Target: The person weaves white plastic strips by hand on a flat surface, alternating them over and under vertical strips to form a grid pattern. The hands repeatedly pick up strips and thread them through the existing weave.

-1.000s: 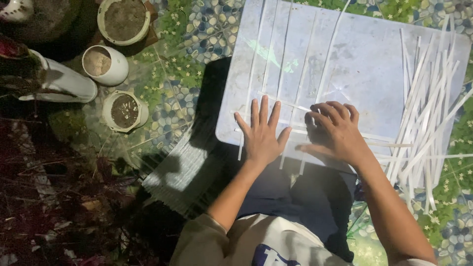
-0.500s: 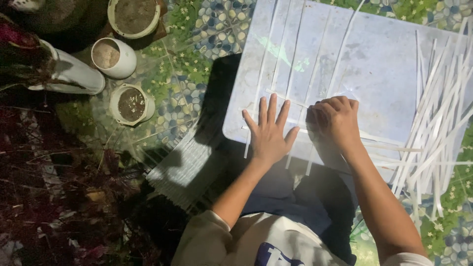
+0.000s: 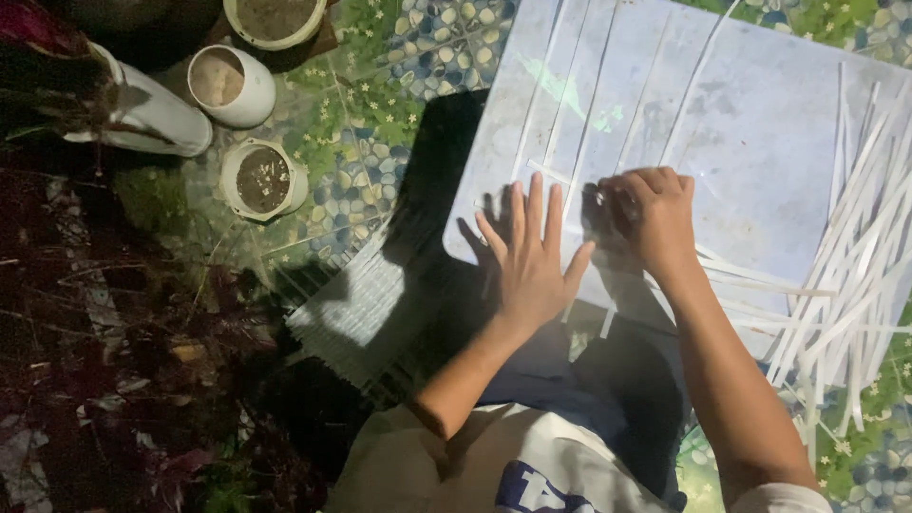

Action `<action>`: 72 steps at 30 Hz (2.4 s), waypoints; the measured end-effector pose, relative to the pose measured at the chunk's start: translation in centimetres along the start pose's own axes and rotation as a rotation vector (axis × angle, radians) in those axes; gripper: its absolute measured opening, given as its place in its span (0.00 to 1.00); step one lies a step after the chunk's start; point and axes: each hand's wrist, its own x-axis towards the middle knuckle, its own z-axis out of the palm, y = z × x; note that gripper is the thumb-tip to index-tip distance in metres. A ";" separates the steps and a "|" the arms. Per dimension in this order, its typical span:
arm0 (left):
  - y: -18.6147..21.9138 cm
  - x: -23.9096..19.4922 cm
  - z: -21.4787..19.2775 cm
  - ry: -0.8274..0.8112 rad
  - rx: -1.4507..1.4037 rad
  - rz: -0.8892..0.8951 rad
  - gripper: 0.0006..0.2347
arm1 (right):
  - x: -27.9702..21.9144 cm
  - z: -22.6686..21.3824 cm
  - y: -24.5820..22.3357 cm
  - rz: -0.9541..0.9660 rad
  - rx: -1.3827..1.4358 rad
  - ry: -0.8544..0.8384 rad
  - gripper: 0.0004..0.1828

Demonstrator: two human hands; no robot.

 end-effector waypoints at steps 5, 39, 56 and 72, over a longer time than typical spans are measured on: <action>-1.5 1.1 -0.6 0.103 0.026 -0.021 0.27 | 2.6 -0.1 -3.2 -0.014 0.055 0.022 0.10; -5.1 1.0 0.4 -0.189 0.249 -0.178 0.30 | 5.6 3.3 -4.8 -0.009 -0.093 -0.007 0.05; -5.1 0.9 0.6 -0.143 0.264 -0.164 0.29 | 5.2 2.3 -5.8 -0.066 -0.039 0.005 0.05; -5.0 0.8 0.7 -0.180 0.344 -0.175 0.32 | 4.1 2.2 -7.0 -0.010 0.110 -0.039 0.08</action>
